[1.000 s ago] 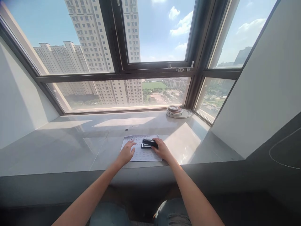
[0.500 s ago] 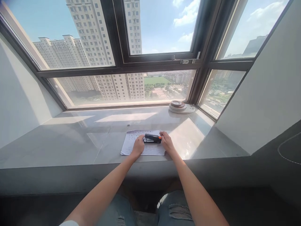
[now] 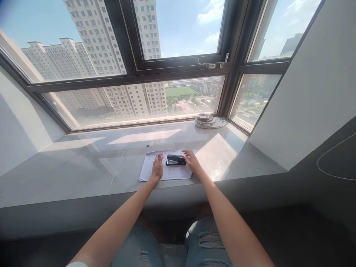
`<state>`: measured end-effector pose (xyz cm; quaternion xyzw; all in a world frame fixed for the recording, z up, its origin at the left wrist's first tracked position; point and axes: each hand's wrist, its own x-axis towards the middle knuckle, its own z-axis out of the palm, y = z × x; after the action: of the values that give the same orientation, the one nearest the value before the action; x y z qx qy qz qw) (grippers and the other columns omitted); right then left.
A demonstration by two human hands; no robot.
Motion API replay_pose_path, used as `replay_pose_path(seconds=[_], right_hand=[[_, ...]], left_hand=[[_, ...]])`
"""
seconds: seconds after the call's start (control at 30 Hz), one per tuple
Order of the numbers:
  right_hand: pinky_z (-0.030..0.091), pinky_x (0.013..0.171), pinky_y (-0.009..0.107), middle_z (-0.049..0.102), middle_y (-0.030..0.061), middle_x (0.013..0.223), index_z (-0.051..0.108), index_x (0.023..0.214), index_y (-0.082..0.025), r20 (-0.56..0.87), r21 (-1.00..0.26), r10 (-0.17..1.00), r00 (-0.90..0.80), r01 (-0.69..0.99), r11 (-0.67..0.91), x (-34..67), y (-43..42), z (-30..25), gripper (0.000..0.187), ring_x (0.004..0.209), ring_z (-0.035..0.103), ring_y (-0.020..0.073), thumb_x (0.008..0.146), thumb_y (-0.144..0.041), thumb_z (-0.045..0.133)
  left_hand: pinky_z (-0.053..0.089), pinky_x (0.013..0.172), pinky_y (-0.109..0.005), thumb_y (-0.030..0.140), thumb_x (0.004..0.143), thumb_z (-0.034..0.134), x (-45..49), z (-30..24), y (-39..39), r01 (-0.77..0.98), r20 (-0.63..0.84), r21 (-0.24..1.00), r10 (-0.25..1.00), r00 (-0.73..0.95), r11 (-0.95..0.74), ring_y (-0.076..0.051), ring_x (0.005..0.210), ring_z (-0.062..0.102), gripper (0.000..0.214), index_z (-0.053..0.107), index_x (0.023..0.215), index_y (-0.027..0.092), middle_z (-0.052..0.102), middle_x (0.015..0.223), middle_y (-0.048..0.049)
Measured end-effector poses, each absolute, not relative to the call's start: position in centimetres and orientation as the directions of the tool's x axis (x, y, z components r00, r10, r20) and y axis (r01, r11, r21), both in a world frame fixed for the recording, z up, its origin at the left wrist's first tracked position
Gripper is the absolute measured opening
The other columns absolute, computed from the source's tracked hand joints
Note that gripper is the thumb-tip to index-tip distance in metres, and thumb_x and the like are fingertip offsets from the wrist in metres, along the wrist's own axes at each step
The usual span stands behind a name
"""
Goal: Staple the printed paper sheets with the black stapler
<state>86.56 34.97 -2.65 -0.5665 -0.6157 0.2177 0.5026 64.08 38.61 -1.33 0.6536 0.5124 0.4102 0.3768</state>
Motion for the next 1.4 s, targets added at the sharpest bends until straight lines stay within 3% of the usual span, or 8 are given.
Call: replay_pose_path(seconds=[0.17, 0.4, 1.07, 1.4], right_hand=[[0.046, 0.105, 0.042, 0.059, 0.0085, 0.127, 0.065, 0.121, -0.026, 0.335, -0.846, 0.935, 0.114, 0.473, 0.245, 86.7, 34.9, -2.6, 0.037, 0.115, 0.059, 0.0245, 0.092, -0.03, 0.043], [0.047, 0.1, 0.045, 0.07, 0.0075, 0.11, 0.072, 0.109, -0.025, 0.279, -0.833, 0.953, 0.121, 0.524, 0.178, 87.0, 35.4, -3.5, 0.04, 0.111, 0.062, 0.0289, 0.09, -0.03, 0.038], [0.047, 0.096, 0.042, 0.065, 0.0063, 0.095, 0.072, 0.108, -0.026, 0.268, -0.815, 0.951, 0.153, 0.563, 0.139, 86.6, 35.5, -3.8, 0.041, 0.101, 0.059, 0.0269, 0.087, -0.027, 0.037], [0.046, 0.1, 0.043, 0.066, 0.0073, 0.106, 0.072, 0.117, -0.026, 0.219, -0.814, 0.963, 0.158, 0.573, 0.092, 86.7, 35.4, -3.6, 0.047, 0.107, 0.059, 0.0272, 0.086, -0.026, 0.036]], left_hand=[[0.041, 0.114, -0.041, 0.072, 0.102, 0.015, 64.1, -1.6, 38.6, 0.311, 0.147, 0.931, 0.976, 0.159, -0.191, -0.028, 0.139, 0.054, 0.074, 0.054, 0.139, 0.02, 0.058, 0.149, -0.0171], [0.041, 0.113, -0.043, 0.072, 0.102, 0.018, 64.2, -1.9, 38.9, 0.292, 0.166, 0.934, 0.974, 0.154, -0.205, -0.029, 0.135, 0.057, 0.07, 0.057, 0.13, 0.021, 0.062, 0.141, -0.0178], [0.045, 0.107, -0.044, 0.07, 0.103, 0.019, 64.2, -1.3, 38.6, 0.359, 0.19, 0.904, 0.969, 0.157, -0.235, -0.03, 0.127, 0.06, 0.067, 0.059, 0.123, 0.02, 0.067, 0.131, -0.0175], [0.045, 0.11, -0.044, 0.062, 0.106, 0.02, 64.3, -1.7, 38.8, 0.323, 0.178, 0.922, 0.974, 0.138, -0.215, -0.03, 0.131, 0.059, 0.06, 0.061, 0.122, 0.021, 0.066, 0.134, -0.0171]])
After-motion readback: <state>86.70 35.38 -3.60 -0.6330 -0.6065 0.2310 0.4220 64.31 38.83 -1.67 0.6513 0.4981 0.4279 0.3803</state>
